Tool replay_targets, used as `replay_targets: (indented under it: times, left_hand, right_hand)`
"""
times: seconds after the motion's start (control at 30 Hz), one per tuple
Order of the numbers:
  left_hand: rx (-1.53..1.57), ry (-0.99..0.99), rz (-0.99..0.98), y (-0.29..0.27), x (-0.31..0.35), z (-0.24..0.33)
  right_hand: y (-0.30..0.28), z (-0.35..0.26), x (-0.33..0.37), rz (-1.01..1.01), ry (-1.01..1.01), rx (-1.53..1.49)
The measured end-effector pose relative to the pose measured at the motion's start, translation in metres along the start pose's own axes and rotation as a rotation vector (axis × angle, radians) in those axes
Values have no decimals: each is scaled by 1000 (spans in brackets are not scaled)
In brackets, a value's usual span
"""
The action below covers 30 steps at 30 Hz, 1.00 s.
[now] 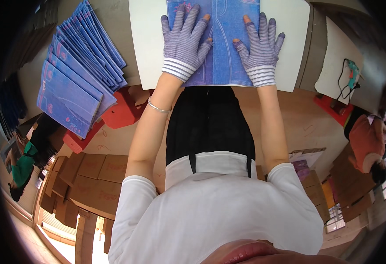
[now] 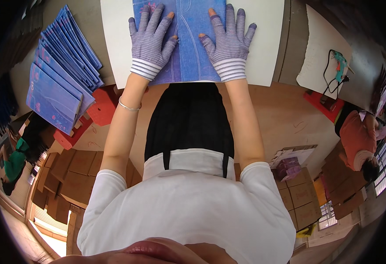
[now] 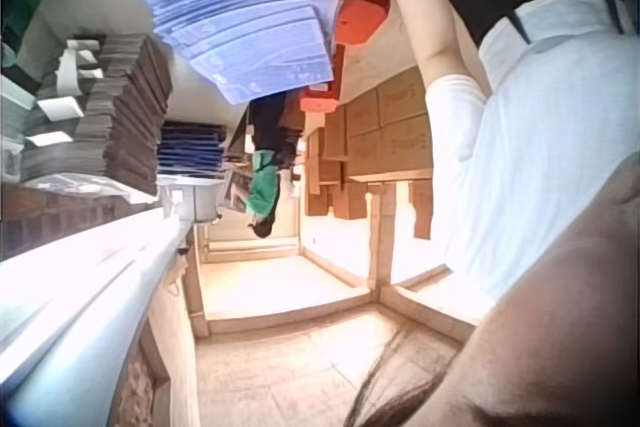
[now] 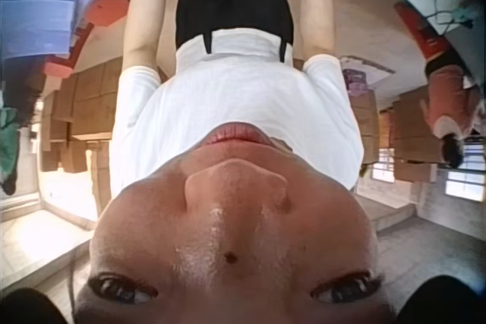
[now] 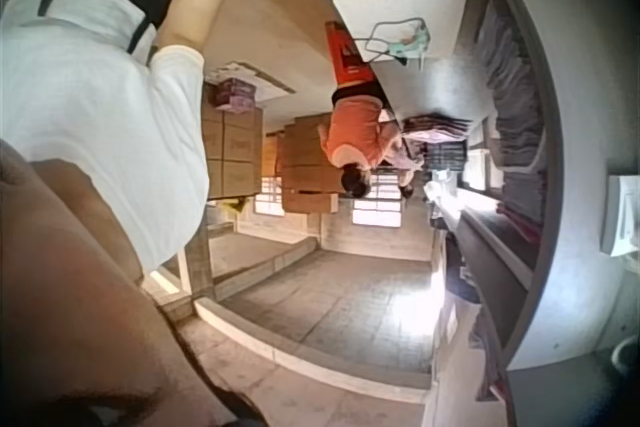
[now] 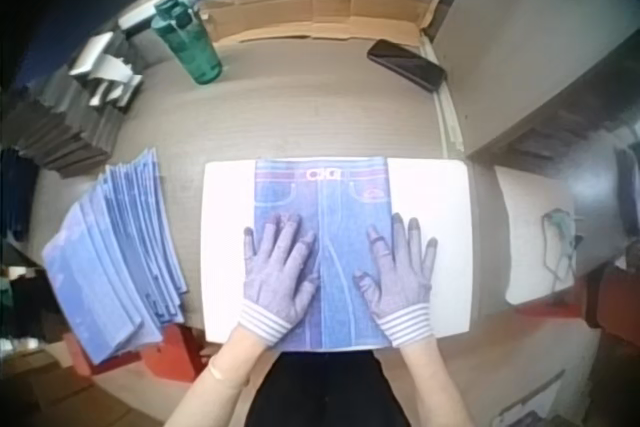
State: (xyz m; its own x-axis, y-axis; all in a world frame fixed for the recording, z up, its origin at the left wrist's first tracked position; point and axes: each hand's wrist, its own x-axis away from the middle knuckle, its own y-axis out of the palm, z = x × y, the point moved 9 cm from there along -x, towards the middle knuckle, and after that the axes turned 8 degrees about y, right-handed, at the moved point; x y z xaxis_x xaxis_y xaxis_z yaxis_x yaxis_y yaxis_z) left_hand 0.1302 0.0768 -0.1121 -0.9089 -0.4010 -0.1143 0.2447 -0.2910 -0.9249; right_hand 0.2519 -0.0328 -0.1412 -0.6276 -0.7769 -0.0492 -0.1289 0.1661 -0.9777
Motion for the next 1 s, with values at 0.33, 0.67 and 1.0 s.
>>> replay_targets:
  times: [0.33, 0.67, 1.0]
  left_hand:
    - [-40, 5, -22, 4, 0, -3]
    - [-157, 113, 48, 8, -19, -18]
    - [-63, 429, -127, 28, -14, -8]
  right_hand:
    - [0, 2, -1, 18, 5, -8]
    - [-3, -15, -47, 6, -224, 124]
    - [61, -10, -64, -512, -350, -134]
